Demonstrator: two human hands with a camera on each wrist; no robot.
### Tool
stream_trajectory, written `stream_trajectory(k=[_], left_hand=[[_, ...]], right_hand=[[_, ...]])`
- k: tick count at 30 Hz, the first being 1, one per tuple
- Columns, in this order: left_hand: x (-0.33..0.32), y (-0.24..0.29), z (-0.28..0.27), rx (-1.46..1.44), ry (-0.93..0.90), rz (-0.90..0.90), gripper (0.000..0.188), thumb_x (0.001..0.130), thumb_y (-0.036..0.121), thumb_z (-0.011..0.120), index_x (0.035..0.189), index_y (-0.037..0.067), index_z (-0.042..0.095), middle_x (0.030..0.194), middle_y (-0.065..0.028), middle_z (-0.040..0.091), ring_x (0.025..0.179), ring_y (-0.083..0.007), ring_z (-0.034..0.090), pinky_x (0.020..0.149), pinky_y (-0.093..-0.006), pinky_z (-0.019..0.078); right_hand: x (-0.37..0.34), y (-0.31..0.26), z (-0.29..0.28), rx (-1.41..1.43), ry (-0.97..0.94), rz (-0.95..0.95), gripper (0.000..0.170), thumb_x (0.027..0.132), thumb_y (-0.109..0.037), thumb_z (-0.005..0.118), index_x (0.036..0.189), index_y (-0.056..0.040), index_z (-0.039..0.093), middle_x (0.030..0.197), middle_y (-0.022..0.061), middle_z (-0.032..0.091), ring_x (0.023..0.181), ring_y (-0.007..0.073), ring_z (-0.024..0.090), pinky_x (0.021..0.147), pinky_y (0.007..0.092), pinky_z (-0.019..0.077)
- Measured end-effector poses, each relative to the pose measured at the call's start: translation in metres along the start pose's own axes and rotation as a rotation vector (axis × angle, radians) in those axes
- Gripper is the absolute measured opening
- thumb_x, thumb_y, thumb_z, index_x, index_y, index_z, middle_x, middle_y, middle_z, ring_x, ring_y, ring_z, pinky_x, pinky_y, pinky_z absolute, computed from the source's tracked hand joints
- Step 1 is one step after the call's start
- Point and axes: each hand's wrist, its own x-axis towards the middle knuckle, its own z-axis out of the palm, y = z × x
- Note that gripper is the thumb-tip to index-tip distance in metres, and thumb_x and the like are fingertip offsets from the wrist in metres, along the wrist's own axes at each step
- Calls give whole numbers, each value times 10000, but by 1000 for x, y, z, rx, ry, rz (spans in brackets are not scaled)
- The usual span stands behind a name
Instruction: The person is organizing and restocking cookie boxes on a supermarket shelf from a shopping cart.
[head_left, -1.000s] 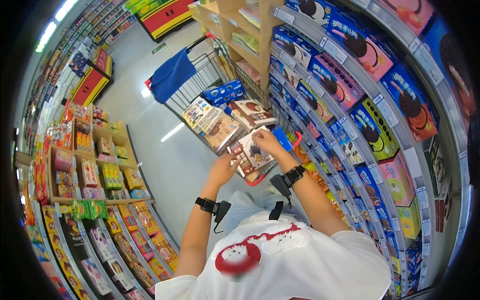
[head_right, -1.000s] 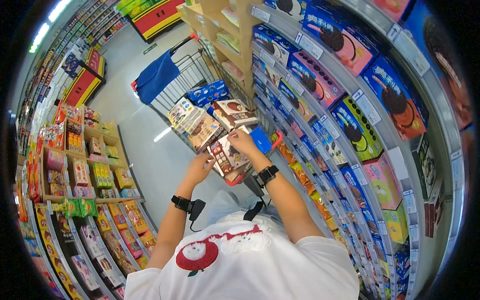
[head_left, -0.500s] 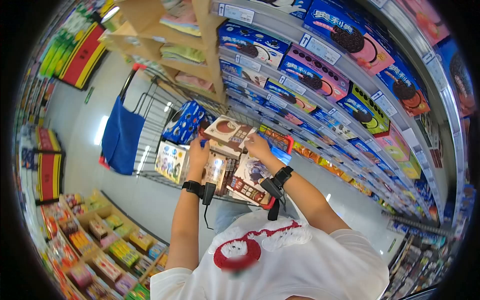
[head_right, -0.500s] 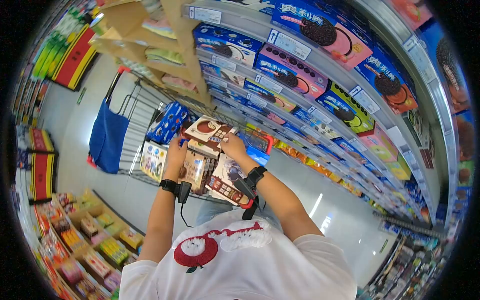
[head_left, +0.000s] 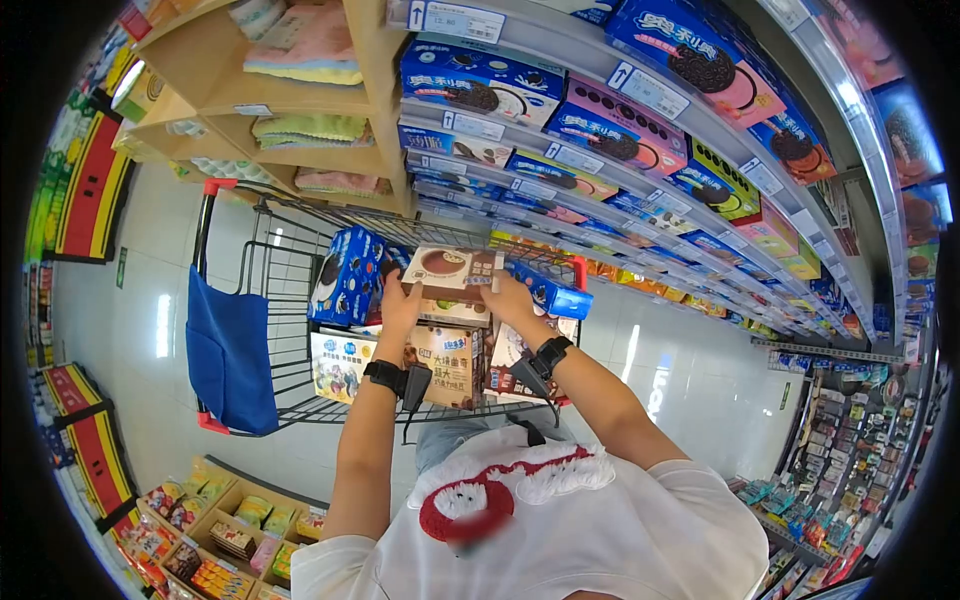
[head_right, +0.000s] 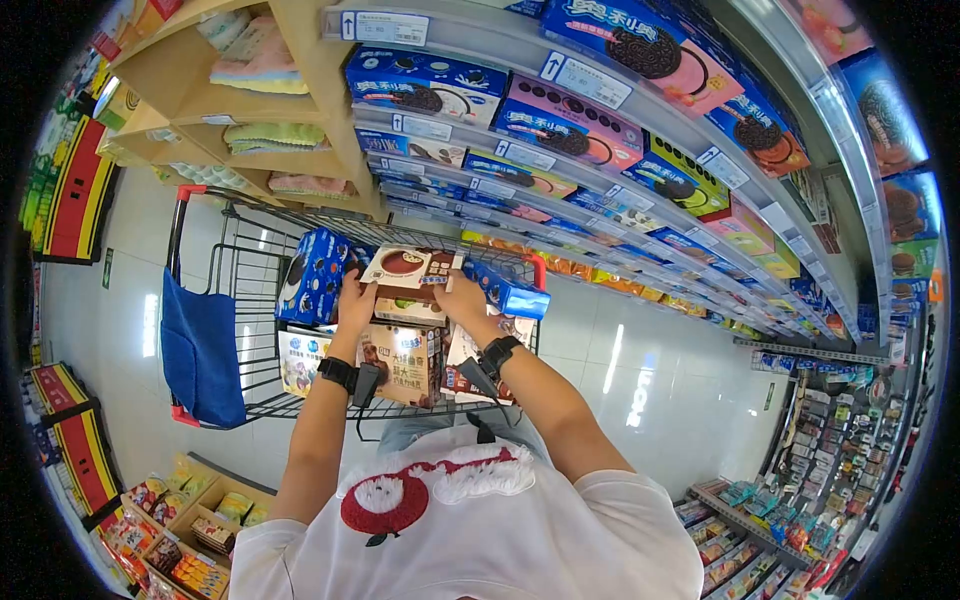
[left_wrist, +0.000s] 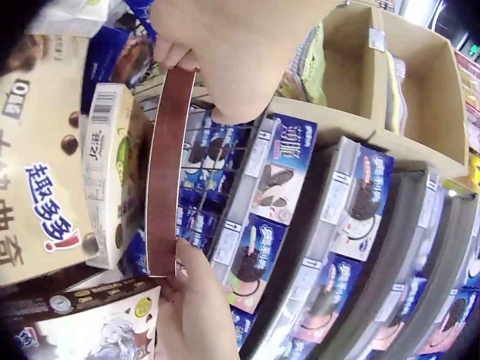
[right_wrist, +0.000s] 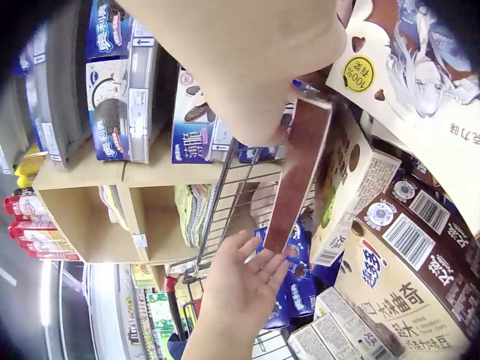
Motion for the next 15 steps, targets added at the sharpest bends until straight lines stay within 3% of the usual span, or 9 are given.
stream_trajectory(k=[2,3,6,7,9,10,12,15], left_hand=[[-3,12,-5,113,44,179,532,774,200,604,1214,-40,425,1132,-250,509,1043,-373,498,894,-394,391],[-10,33,-14,171,64,256,535,765,186,604,1216,-37,425,1123,-248,504,1040,-379,488,899,-399,385],[-31,85,-33,204,146,461,575,701,104,588,1233,-31,414,1024,-217,508,966,-376,486,875,-417,385],[-41,106,-41,212,166,520,588,690,91,585,1238,-30,412,1013,-213,508,953,-373,489,867,-418,388],[-64,147,-55,204,219,679,630,654,54,576,1256,-19,406,987,-202,507,902,-368,498,833,-415,401],[-77,165,-59,172,199,656,666,644,37,576,1284,-3,393,995,-192,516,907,-356,509,826,-402,409],[-109,198,-64,82,168,688,682,657,-8,521,1322,29,373,1110,-167,515,1072,-306,502,932,-367,378],[-162,236,-64,92,183,814,701,650,-34,507,1334,21,364,1160,-174,519,1128,-295,484,966,-364,355]], right_hand=[[3,4,2,53,89,-27,576,779,-399,553,1197,-6,506,898,224,648,863,360,627,793,400,486],[0,-1,-2,62,134,-31,519,787,-447,576,1124,-53,564,1011,201,629,958,362,596,839,390,466],[-22,-28,-37,201,90,-10,530,780,-462,598,1119,-56,568,1084,193,609,997,345,585,857,391,455],[-23,-19,-35,149,175,-115,575,744,-467,639,1129,-57,519,955,202,639,889,351,621,762,395,486],[-41,-22,-55,212,249,-212,580,727,-439,676,1126,-58,495,926,183,638,847,347,620,733,391,482],[-54,-25,-69,244,289,-261,586,719,-425,694,1124,-58,483,912,174,638,825,345,620,719,388,481],[-85,-30,-100,308,341,-350,568,676,-312,750,1111,-78,469,894,161,628,776,312,613,690,363,474],[-128,-15,-135,314,526,-430,476,646,-206,762,1038,-86,520,857,131,644,758,263,629,673,341,478]])
